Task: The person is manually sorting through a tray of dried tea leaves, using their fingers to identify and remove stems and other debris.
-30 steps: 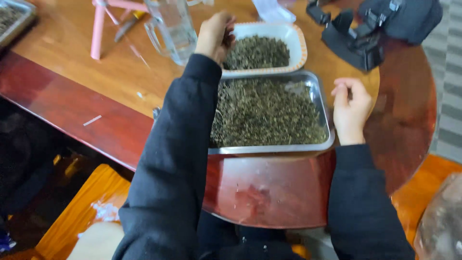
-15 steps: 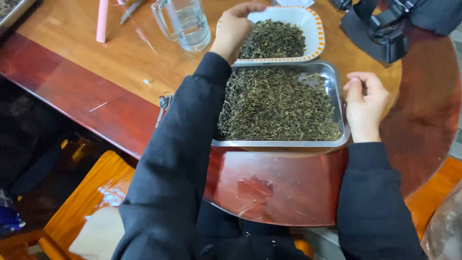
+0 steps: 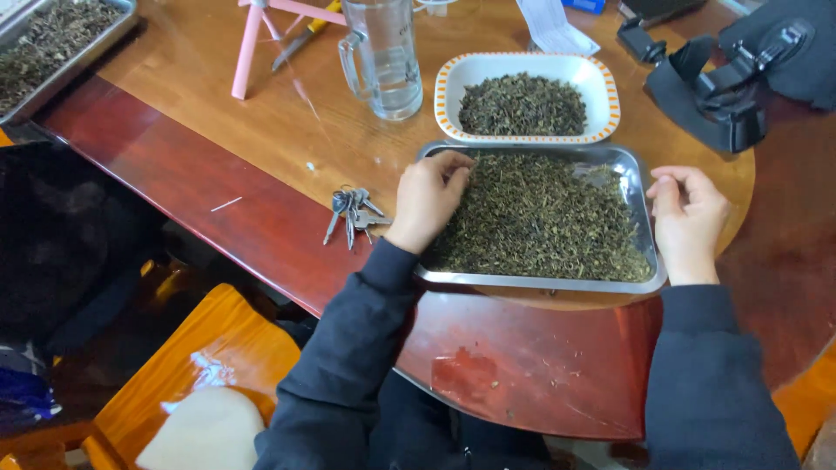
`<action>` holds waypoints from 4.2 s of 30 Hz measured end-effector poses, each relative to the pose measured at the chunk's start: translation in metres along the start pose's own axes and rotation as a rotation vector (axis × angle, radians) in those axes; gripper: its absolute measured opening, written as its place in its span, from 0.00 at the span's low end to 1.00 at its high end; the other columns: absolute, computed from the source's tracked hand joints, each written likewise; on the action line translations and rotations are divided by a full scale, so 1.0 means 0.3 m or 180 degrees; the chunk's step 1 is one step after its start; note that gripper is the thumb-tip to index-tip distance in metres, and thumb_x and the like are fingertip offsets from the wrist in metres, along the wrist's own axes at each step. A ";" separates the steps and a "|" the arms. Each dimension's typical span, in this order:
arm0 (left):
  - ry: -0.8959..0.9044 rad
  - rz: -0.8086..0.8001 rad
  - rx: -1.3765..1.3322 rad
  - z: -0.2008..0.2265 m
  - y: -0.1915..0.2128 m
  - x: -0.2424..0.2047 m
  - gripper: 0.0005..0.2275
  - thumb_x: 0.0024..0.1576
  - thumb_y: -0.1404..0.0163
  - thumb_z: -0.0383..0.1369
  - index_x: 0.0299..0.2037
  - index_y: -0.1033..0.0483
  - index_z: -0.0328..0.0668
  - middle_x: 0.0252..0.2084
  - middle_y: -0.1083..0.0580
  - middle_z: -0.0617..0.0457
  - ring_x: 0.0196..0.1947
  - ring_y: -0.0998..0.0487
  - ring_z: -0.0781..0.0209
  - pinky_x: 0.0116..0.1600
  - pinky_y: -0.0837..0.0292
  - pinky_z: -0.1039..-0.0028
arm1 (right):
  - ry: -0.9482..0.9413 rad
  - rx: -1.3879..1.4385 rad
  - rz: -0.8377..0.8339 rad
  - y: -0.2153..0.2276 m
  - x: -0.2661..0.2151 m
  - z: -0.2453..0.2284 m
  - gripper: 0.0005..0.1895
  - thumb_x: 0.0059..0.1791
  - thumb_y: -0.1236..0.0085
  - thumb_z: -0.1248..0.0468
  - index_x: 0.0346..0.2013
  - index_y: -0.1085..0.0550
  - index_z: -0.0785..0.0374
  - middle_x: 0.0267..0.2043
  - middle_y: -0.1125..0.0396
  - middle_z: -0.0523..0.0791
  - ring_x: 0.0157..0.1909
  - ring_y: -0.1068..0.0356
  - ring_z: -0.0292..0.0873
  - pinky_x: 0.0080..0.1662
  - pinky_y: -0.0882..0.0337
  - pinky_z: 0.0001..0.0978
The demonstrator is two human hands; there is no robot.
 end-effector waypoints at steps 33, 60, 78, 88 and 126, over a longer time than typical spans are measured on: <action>-0.1237 -0.0575 -0.0760 0.101 -0.001 -0.045 0.12 0.51 0.54 0.21 0.26 0.22 0.54 0.38 0.21 0.59 0.47 0.21 0.54 0.56 0.36 0.66 | 0.1605 -0.1205 -0.1141 -0.116 -0.055 -0.215 0.10 0.47 0.42 0.65 0.38 0.21 0.43 0.51 0.29 0.31 0.58 0.32 0.40 0.60 0.40 0.42; -0.0829 -0.0524 0.0326 0.096 0.052 -0.076 0.09 0.57 0.58 0.30 0.38 0.21 0.50 0.39 0.19 0.55 0.40 0.19 0.50 0.42 0.27 0.59 | 0.2322 -0.1024 -0.2187 -0.185 -0.184 -0.338 0.05 0.43 0.35 0.61 0.33 0.20 0.48 0.39 0.37 0.38 0.49 0.36 0.41 0.59 0.46 0.49; -0.0731 -0.0329 0.1013 0.062 0.033 -0.070 0.16 0.62 0.52 0.47 0.32 0.26 0.44 0.32 0.25 0.50 0.33 0.22 0.41 0.32 0.28 0.50 | -0.0610 0.0975 -0.1431 -0.150 -0.123 -0.289 0.07 0.51 0.44 0.74 0.43 0.22 0.69 0.29 0.30 0.48 0.33 0.34 0.41 0.41 0.31 0.30; -0.1339 -0.1273 0.0730 0.087 0.020 -0.090 0.07 0.58 0.46 0.40 0.38 0.25 0.49 0.39 0.26 0.52 0.39 0.21 0.47 0.39 0.27 0.53 | -0.1858 0.3160 -0.1473 -0.116 -0.082 -0.239 0.10 0.53 0.63 0.79 0.44 0.33 0.68 0.44 0.33 0.58 0.39 0.37 0.44 0.36 0.36 0.30; -0.0683 -0.0950 0.0502 0.077 0.053 -0.072 0.04 0.58 0.47 0.38 0.38 0.23 0.53 0.33 0.24 0.59 0.40 0.18 0.53 0.43 0.22 0.62 | -0.1396 0.3038 -0.1407 -0.168 -0.131 -0.220 0.08 0.52 0.47 0.73 0.46 0.29 0.66 0.37 0.29 0.52 0.32 0.36 0.35 0.32 0.36 0.23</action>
Point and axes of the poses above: each hand's wrist, its own x-axis towards the middle knuckle, its own y-axis out of the back of the hand, z = x × y, the point moved 2 cm from there along x, towards the middle knuckle
